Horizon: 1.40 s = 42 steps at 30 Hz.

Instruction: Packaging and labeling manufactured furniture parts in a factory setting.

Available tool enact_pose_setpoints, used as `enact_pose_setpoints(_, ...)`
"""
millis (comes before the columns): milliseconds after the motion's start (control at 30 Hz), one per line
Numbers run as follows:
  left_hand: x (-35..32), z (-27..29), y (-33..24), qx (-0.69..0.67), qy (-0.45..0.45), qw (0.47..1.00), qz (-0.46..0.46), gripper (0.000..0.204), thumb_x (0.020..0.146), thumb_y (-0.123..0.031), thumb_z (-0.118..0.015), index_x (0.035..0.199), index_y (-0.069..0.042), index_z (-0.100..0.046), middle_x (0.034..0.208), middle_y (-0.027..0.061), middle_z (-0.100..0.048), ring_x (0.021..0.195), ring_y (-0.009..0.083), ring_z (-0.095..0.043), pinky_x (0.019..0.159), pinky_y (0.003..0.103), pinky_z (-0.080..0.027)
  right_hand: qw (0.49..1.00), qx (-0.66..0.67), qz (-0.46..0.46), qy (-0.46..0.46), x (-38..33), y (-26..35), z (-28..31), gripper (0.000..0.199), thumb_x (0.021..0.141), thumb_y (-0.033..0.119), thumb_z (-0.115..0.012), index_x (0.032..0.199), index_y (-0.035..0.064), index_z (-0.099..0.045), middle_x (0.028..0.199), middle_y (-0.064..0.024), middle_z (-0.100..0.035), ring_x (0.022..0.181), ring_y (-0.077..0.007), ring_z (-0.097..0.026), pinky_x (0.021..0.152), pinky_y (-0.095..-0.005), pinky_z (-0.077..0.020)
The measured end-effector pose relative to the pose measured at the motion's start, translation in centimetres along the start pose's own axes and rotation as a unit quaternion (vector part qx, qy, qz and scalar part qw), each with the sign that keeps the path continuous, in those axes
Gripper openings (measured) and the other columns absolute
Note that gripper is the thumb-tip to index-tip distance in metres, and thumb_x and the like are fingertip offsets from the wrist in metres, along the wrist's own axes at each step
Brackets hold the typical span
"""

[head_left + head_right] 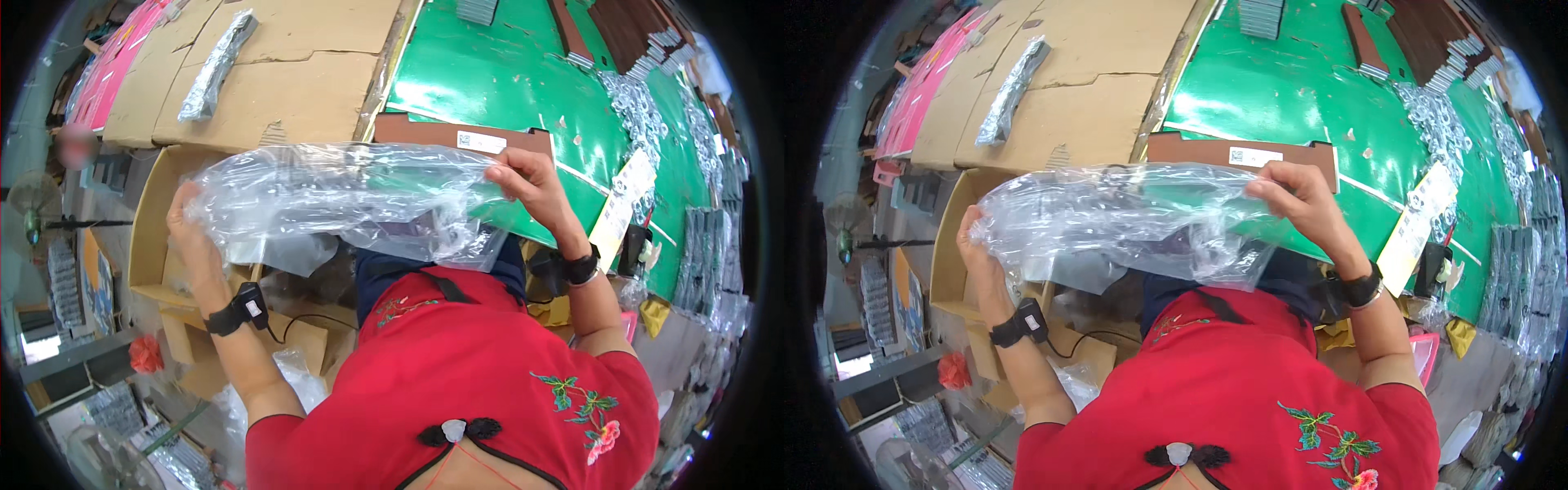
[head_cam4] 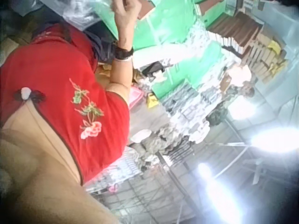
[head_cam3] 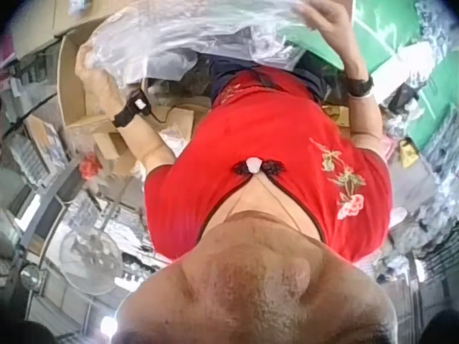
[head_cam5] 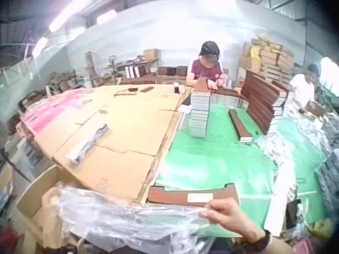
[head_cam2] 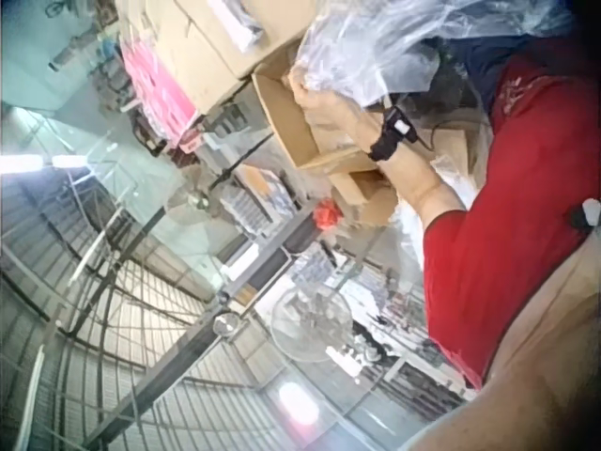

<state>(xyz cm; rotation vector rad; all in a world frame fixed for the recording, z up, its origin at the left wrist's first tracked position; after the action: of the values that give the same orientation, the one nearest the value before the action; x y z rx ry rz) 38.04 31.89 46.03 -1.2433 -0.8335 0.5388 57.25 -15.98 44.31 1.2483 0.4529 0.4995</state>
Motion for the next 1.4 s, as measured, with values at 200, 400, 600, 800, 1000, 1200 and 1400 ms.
enact_pose_setpoints(200,-1.8,-5.6,-10.3,0.077,-0.078,0.980,-0.164,0.036,0.104,-0.025,-0.059,0.129,0.001,-0.063,0.122,0.0121,-0.065,0.116,0.0239,-0.059,0.104,0.039,-0.044,0.991,0.087,0.002,-0.103,0.6,-0.4,-1.7,0.033,0.103,0.025,-0.064,0.077,0.0051,-0.063,0.065,0.0094,-0.044,0.060,-0.0016,-0.038,0.052,-0.0236,-0.0303)
enact_pose_setpoints(400,-14.6,-20.8,-12.3,0.286,0.242,0.885,-0.277,0.096,0.069,-0.057,-0.085,0.144,-0.006,-0.054,0.109,0.0107,-0.063,0.106,0.0303,-0.060,0.095,0.044,-0.045,0.983,0.110,0.050,-0.139,1.4,1.0,-6.5,0.032,0.104,0.023,-0.063,0.080,0.0027,-0.063,0.065,0.0070,-0.044,0.063,-0.0021,-0.037,0.052,-0.0245,-0.0301)
enact_pose_setpoints(600,-12.5,-18.9,-7.7,0.207,0.194,0.949,-0.139,0.066,0.087,0.011,-0.060,0.149,-0.009,-0.051,0.092,0.0047,-0.057,0.077,0.0127,-0.060,0.072,0.028,-0.053,0.987,0.018,0.129,-0.097,2.1,3.5,-6.8,0.027,0.095,0.024,-0.073,0.107,0.0033,-0.061,0.089,0.0009,-0.056,0.082,-0.0075,-0.051,0.072,-0.0266,-0.0417)
enact_pose_setpoints(800,-12.4,-18.8,-8.3,0.213,0.176,0.949,-0.151,0.073,0.084,-0.003,-0.077,0.150,-0.010,-0.047,0.096,0.0056,-0.058,0.087,0.0214,-0.062,0.082,0.033,-0.053,0.997,0.049,0.052,-0.035,3.0,1.1,-8.8,0.049,0.086,0.018,-0.079,0.127,0.0039,-0.055,0.113,-0.0046,-0.063,0.103,-0.0140,-0.059,0.091,-0.0296,-0.0467)
enact_pose_setpoints(1000,-10.4,-17.7,-2.4,0.036,0.162,0.986,0.008,0.071,0.087,-0.001,-0.073,0.151,-0.011,-0.045,0.102,0.0045,-0.064,0.088,0.0137,-0.063,0.078,0.030,-0.052,0.976,-0.123,0.144,-0.104,3.2,2.1,-8.1,0.038,0.085,0.011,-0.074,0.119,0.0055,-0.058,0.084,-0.0075,-0.063,0.073,-0.0191,-0.060,0.070,-0.0345,-0.0507)
enact_pose_setpoints(1200,-7.6,-15.0,-8.8,0.052,0.081,0.988,-0.117,0.027,0.102,-0.002,-0.055,0.128,-0.001,-0.064,0.096,0.0006,-0.066,0.082,0.0052,-0.058,0.073,0.021,-0.047,0.932,-0.188,0.183,-0.249,4.5,5.4,-4.0,0.047,0.081,0.012,-0.079,0.124,0.0071,-0.061,0.090,-0.0106,-0.068,0.082,-0.0281,-0.066,0.070,-0.0377,-0.0508)
enact_pose_setpoints(1400,-10.4,-16.1,-7.0,0.072,0.052,0.990,-0.105,0.019,0.104,-0.005,-0.055,0.113,0.001,-0.070,0.094,0.0026,-0.067,0.080,0.0089,-0.059,0.072,0.025,-0.048,0.930,-0.163,0.318,-0.087,-0.1,9.1,-11.6,0.021,0.088,0.009,-0.070,0.108,0.0027,-0.070,0.099,-0.0166,-0.070,0.093,-0.0357,-0.066,0.083,-0.0433,-0.0523)
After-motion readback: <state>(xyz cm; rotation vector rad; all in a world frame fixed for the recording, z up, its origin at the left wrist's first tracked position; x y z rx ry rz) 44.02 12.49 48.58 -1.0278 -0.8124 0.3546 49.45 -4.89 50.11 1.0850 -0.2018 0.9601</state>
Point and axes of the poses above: each hand's wrist, its own x-axis towards the middle knuckle, its own z-axis out of the back of the hand, y = z × x, the point moved 8 cm from there along x, towards the middle knuckle
